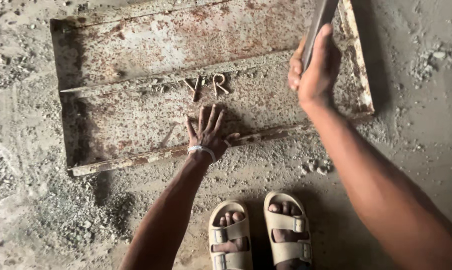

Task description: The person uses a hammer to repeatedly strike a rectangular metal plate on the floor, removing rust and debris. The person holds the plate steady with one hand while striking with the other.

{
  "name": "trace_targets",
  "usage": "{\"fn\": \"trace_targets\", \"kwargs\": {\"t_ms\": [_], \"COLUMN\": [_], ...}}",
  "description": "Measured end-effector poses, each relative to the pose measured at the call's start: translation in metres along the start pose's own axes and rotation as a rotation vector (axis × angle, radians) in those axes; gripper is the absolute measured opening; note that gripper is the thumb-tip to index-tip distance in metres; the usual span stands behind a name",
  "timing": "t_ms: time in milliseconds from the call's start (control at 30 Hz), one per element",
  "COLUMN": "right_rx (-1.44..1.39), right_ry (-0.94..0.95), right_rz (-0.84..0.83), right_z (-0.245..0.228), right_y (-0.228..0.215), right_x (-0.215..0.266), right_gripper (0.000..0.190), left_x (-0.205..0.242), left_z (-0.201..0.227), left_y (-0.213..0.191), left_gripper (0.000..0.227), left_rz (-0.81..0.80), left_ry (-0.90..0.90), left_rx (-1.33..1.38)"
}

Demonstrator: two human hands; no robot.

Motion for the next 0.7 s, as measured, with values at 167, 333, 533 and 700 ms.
{"fn": "trace_targets", "kwargs": {"t_ms": [167,333,533,700], "right_rx": [0.602,0.397,0.154,0.123], "right_ry": [0.648,0.977,0.459,0.102], "right_rz": [-0.077,-0.11,-0.051,0.111], "right_z": [0.106,0.135,0.045,0.031], "right_y": [0.001,-0.012,-0.001,-0.033], "right_x": [0.043,0.08,0.019,-0.006], "right_gripper": [0.071,0.071,0.063,0.067], "left_x": [0.001,-0.001,0.0,-0.003], "left_z": [-0.003,0.007,-0.004,-0.002], "left_y": [0.002,0.0,0.001,-0.002], "left_gripper": [0.096,0.097,0.1,0.1], "left_rz": [-0.087,-0.067,-0.155,-0.136], "left_ry": [-0.014,0.012,-0.036,-0.021], "left_rx": [-0.012,-0.014,0.024,-0.001]}}
Point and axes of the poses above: each hand's wrist, its own x-axis away from the middle knuckle, its own y-axis out of the palm, z = x × y, the point moved 9 cm from there along -x, towards the middle knuckle, and after that the axes turned 3 degrees about -z, right-handed, at the moved point
